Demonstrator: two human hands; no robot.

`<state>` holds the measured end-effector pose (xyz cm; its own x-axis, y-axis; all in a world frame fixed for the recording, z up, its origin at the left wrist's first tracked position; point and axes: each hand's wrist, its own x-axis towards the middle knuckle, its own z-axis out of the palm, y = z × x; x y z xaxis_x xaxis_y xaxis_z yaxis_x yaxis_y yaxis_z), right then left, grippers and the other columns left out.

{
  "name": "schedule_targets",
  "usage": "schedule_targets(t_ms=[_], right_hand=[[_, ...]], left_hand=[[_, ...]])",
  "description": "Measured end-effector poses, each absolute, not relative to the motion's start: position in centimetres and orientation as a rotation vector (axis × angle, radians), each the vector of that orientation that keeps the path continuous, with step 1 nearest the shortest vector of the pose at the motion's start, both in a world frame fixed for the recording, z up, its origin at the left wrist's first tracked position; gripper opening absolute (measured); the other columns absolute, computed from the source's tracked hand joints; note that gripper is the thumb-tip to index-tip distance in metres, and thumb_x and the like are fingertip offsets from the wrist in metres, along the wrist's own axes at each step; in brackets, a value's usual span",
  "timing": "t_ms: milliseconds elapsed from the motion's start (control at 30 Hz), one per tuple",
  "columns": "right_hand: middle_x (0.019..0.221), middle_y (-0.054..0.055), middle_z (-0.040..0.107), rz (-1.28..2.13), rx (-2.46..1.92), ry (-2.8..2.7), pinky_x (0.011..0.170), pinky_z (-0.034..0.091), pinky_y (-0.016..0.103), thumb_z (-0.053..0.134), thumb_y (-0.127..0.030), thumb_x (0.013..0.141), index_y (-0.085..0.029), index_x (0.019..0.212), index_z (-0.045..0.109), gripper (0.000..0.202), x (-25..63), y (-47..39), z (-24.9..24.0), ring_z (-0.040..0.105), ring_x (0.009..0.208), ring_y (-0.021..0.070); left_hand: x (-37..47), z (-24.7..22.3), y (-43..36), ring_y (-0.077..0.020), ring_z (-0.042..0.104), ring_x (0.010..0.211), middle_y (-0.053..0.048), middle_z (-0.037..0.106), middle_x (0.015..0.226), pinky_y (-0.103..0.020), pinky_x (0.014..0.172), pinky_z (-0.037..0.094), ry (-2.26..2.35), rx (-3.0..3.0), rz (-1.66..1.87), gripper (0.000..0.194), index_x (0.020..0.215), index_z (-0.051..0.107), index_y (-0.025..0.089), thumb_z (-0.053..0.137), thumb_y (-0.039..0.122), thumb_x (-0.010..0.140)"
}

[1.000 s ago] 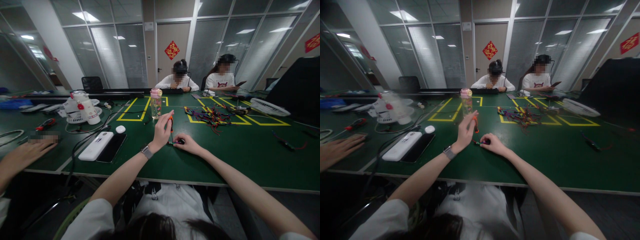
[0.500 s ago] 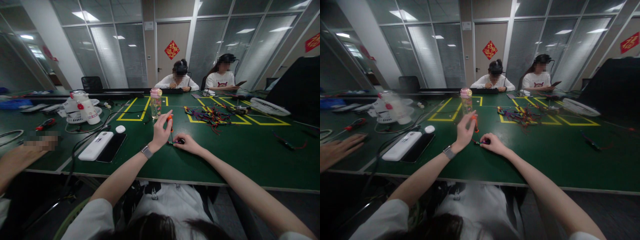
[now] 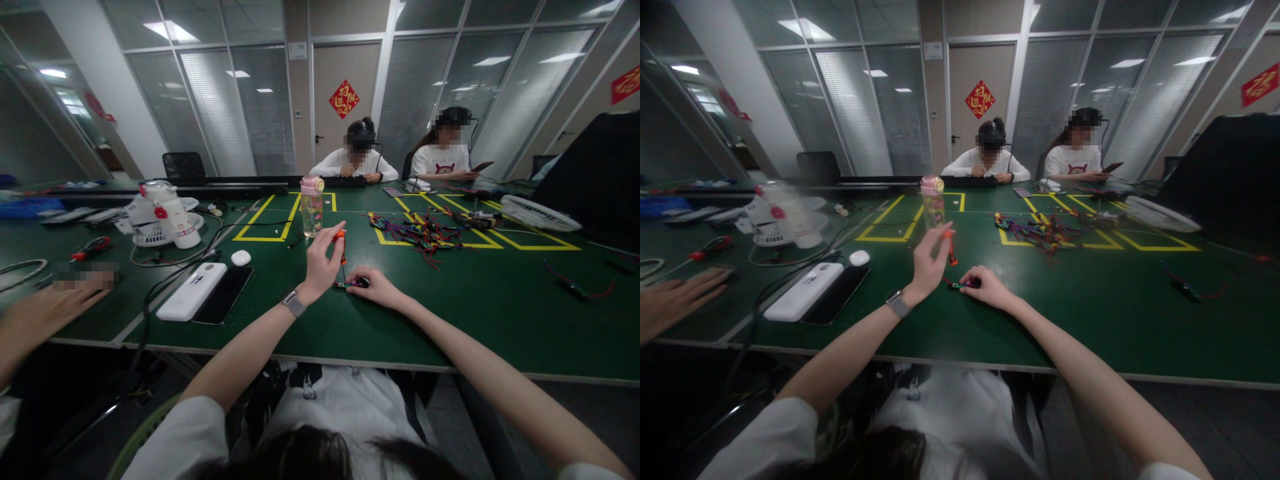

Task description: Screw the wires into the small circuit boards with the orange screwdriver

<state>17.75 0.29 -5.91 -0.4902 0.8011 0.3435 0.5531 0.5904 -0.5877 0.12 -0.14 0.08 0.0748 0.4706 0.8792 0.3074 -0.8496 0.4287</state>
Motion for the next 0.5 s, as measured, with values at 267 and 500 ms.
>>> schedule_targets(t_ms=[267,500], right_hand=[[0.081,0.005,0.068,0.553,-1.058,-2.194,0.078,0.045,0.033,0.07,-0.023,0.076,-0.018,0.081,0.07,0.007,17.82,0.38,-6.03,0.058,0.08,0.0191],[0.082,0.005,0.069,0.547,-1.062,-2.196,0.078,0.045,0.033,0.069,-0.024,0.076,-0.018,0.081,0.071,0.007,17.86,0.48,-6.22,0.059,0.082,0.0197]], left_hand=[[0.04,0.04,-0.1,-0.015,0.056,0.091,-0.005,0.057,0.098,-0.03,0.084,0.047,0.889,2.249,1.903,0.029,0.119,0.06,0.023,0.047,0.033,0.095],[0.06,0.1,-0.04,-0.0169,0.059,0.098,-0.006,0.064,0.103,-0.033,0.09,0.047,0.882,2.22,1.903,0.03,0.123,0.057,0.021,0.048,0.028,0.095]])
